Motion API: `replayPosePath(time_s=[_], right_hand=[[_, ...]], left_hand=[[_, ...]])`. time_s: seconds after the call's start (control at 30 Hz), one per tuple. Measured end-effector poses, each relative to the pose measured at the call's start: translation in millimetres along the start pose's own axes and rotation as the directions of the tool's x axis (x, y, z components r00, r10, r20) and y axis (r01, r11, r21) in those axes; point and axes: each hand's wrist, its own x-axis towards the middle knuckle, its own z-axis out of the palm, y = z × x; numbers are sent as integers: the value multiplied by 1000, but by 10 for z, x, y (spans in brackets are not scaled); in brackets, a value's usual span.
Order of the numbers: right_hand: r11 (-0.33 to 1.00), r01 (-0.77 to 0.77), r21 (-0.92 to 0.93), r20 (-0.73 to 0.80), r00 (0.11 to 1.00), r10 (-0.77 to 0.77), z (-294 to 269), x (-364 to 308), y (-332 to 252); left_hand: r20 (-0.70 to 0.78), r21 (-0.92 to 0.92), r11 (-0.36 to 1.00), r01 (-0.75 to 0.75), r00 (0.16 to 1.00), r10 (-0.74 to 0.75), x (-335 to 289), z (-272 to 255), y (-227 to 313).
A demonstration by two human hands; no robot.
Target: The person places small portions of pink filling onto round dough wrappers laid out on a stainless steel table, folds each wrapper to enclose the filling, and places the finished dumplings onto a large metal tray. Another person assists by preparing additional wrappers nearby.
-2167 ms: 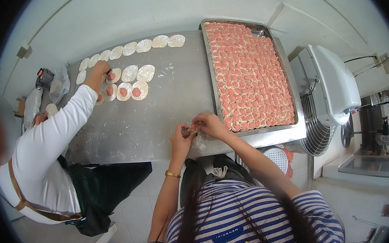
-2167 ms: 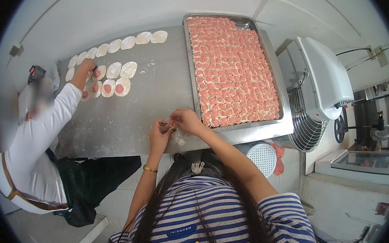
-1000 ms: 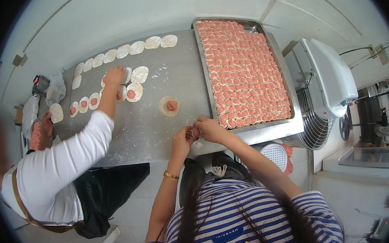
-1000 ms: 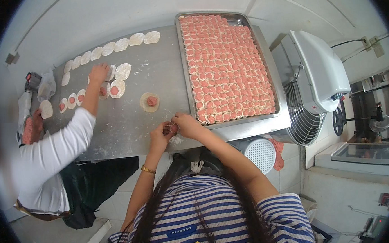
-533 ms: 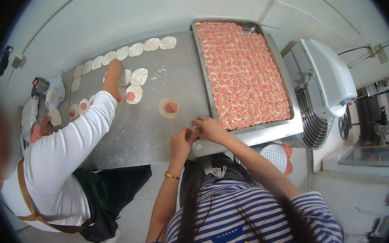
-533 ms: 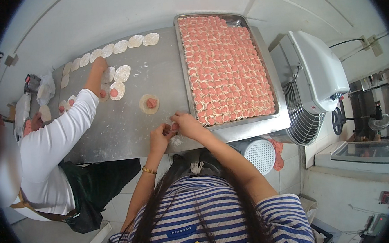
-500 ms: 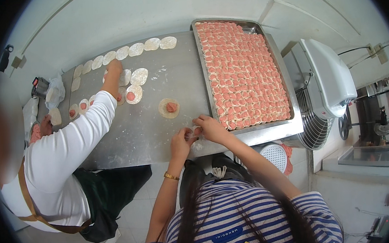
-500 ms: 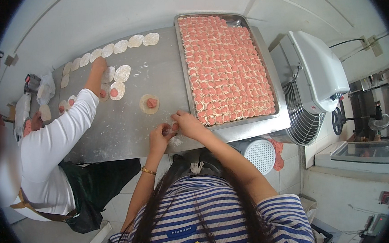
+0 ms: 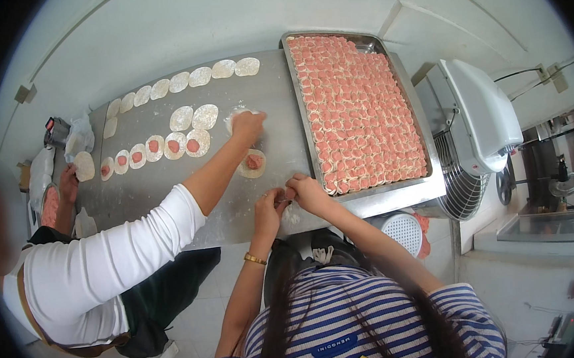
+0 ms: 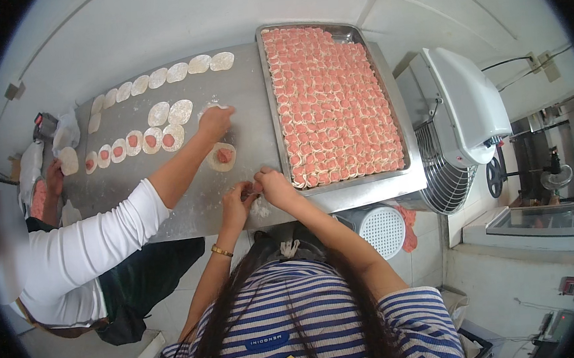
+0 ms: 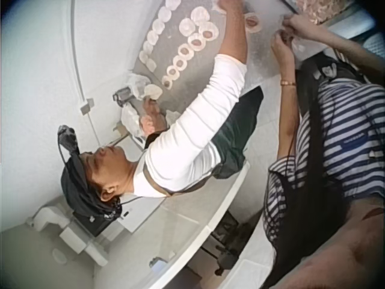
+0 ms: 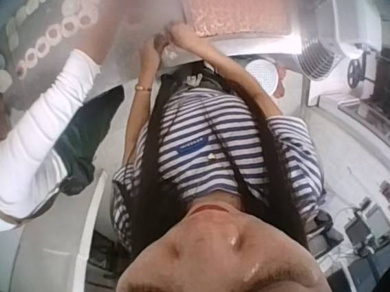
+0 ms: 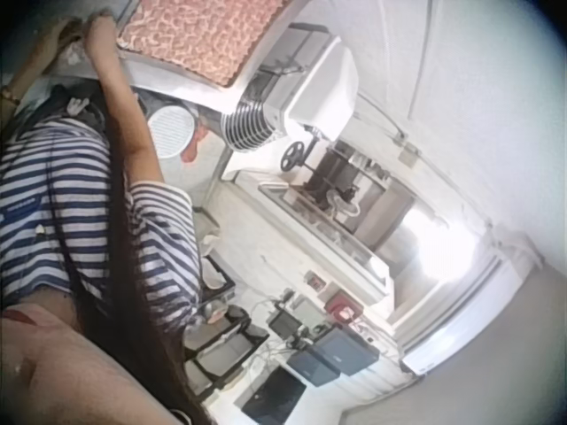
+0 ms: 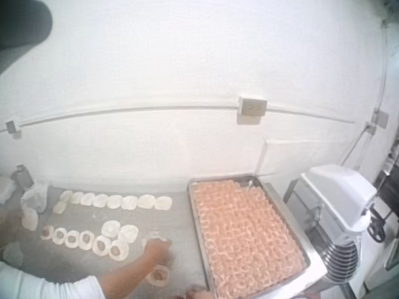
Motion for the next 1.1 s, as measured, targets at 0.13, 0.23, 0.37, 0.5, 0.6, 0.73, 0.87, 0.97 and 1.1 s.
replayPosePath(time_s=[0.13, 0.23, 0.37, 0.5, 0.6, 0.73, 0.87, 0.97, 1.1], right_hand=[[998, 65, 9, -105, 992, -64, -1, -6, -43], [998, -35, -48, -71, 997, 32, 55, -24, -41], [1000, 8, 16, -49, 999, -7, 79, -19, -63], [996, 83, 44, -132, 988, -76, 81, -53, -100], [997, 74, -5, -72, 995, -74, 136, -56, -100], [998, 52, 48, -42, 998, -50, 129, -34, 64], [929, -36, 368, 18, 999, 32, -564, 144, 109], [901, -24, 433, -126, 988, 86, -1223, 437, 621], [931, -56, 360, -350, 917, 190, -2328, 982, 1539]], left_hand=[[-22, 32, 999, -26, 999, 27, 3, -48, 30], [-48, -1, 1000, -17, 999, 17, -8, -49, 45], [-6, -57, 998, 19, 1000, -19, -10, -83, 36], [60, -39, 996, 84, 995, -82, -15, -129, -10], [9, 7, 1000, -31, 999, 31, -40, -82, -124], [69, -3, 992, 123, 990, -122, 4, -105, -54], [-3, -39, 984, 173, 985, -173, 87, -253, 48], [-41, -72, 980, 184, 981, -188, 178, -210, 64], [-95, -17, 983, 183, 978, -183, 388, -24, 303]])
